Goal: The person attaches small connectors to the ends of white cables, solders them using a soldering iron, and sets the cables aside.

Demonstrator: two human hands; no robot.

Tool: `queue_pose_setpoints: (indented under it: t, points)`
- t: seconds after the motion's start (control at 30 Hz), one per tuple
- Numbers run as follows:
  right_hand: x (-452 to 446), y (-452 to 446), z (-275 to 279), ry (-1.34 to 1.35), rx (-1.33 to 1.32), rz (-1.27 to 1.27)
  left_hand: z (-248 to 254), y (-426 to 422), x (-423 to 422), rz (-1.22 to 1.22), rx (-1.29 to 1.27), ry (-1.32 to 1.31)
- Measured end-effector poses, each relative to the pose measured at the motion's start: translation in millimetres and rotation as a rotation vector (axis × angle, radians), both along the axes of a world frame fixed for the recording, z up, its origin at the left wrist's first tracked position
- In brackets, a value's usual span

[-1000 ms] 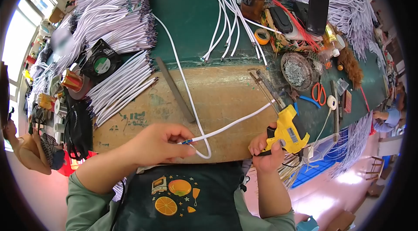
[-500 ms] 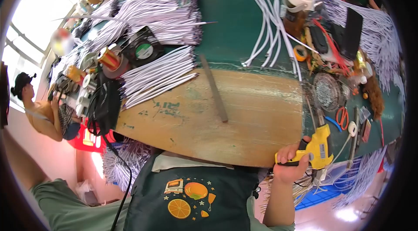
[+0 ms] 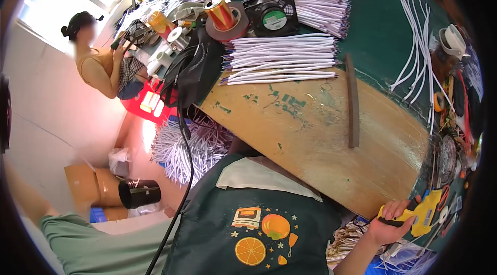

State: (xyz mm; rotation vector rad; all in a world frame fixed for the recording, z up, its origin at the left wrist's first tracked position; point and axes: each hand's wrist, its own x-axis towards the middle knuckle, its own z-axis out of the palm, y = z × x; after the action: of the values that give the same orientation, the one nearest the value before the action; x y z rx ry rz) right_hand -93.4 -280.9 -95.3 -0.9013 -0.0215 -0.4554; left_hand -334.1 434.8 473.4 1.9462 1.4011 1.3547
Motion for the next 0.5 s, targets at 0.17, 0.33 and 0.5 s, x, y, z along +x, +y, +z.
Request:
queue_pose_setpoints:
  t: [0.17, 0.33, 0.5]
  points:
    - [-1.6, -0.7, 1.0, 0.013, -0.012, -0.006, -207.1, 102.1, -2.3, -0.031, 0.171, 0.380]
    - [-1.6, -0.6, -0.2, -0.009, -0.032, 0.007, -572.2, 113.6, 15.8, -0.539, -0.013, 0.384]
    - [-4.3, 0.4, -0.4, 0.047, 0.044, -0.009, -758.9, -31.2, 62.0, -0.363, -0.484, 0.619]
